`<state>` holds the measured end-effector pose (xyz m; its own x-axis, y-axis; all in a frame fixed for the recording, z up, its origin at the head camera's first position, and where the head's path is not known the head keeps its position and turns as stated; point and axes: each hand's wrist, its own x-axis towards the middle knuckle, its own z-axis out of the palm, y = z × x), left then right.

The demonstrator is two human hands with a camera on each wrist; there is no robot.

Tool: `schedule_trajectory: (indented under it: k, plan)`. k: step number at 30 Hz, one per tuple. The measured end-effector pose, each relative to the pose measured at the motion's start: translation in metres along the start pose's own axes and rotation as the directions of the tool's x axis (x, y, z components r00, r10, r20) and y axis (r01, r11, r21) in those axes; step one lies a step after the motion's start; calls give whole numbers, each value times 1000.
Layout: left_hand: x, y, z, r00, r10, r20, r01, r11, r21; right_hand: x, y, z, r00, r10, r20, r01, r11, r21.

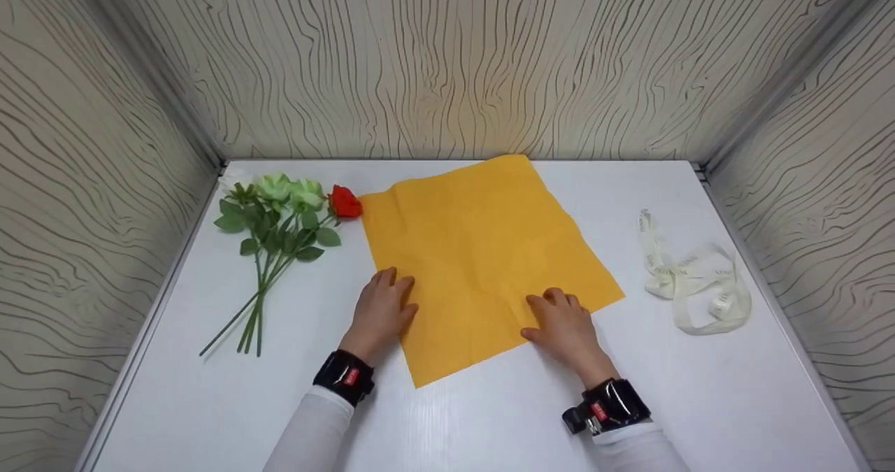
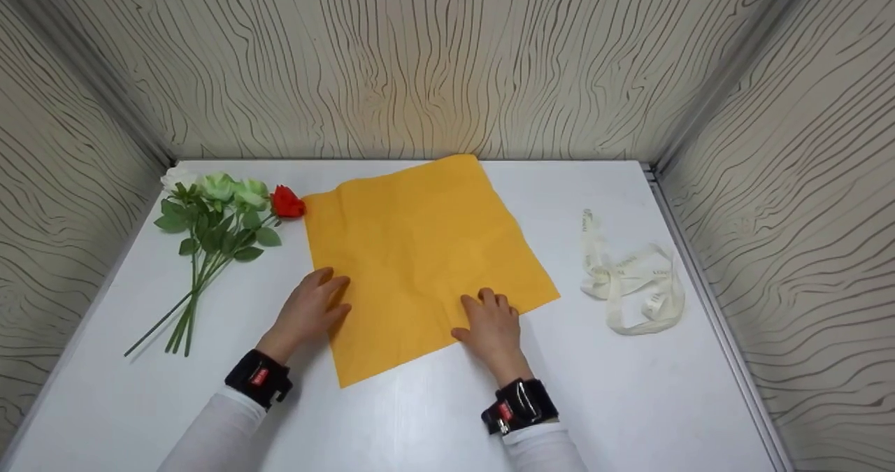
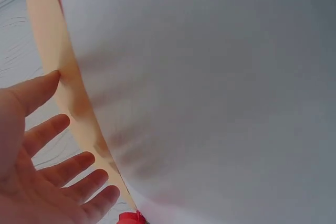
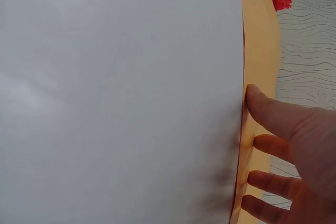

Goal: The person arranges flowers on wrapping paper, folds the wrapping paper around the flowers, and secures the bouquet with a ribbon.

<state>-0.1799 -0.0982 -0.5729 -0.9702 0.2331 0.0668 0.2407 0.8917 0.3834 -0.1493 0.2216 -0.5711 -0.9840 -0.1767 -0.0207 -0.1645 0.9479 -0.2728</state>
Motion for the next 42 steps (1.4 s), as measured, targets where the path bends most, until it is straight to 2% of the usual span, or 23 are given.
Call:
schedule_trajectory:
  k: [6, 15, 19, 23, 28, 33, 42]
  plan:
    - [0, -7, -7, 999, -22, 48, 22, 1000, 9, -4, 1, -5, 1000, -9, 15, 9, 1000, 2]
    - [2, -15, -12, 998, 60, 11, -60, 996, 69, -7, 12, -15, 996, -38, 86, 36, 999, 21]
    - [3, -16, -13, 998, 55, 17, -56, 997, 62, -6, 24, -19, 992, -64, 109, 62, 998, 28]
    - [3, -17, -14, 995, -5, 103, -2, 998, 65, -1, 35, -24, 985, -87, 147, 81, 996, 45]
    - [0, -21, -14, 974, -46, 221, 25, 995, 98, 6, 43, -30, 979, -87, 185, 78, 996, 53]
    - [-1, -25, -18, 964, -61, 259, 37, 995, 97, 11, 47, -32, 977, -72, 200, 62, 997, 55]
    - [-1, -34, -28, 958, -57, 281, 35, 996, 84, 14, 57, -34, 979, -24, 202, 18, 999, 28]
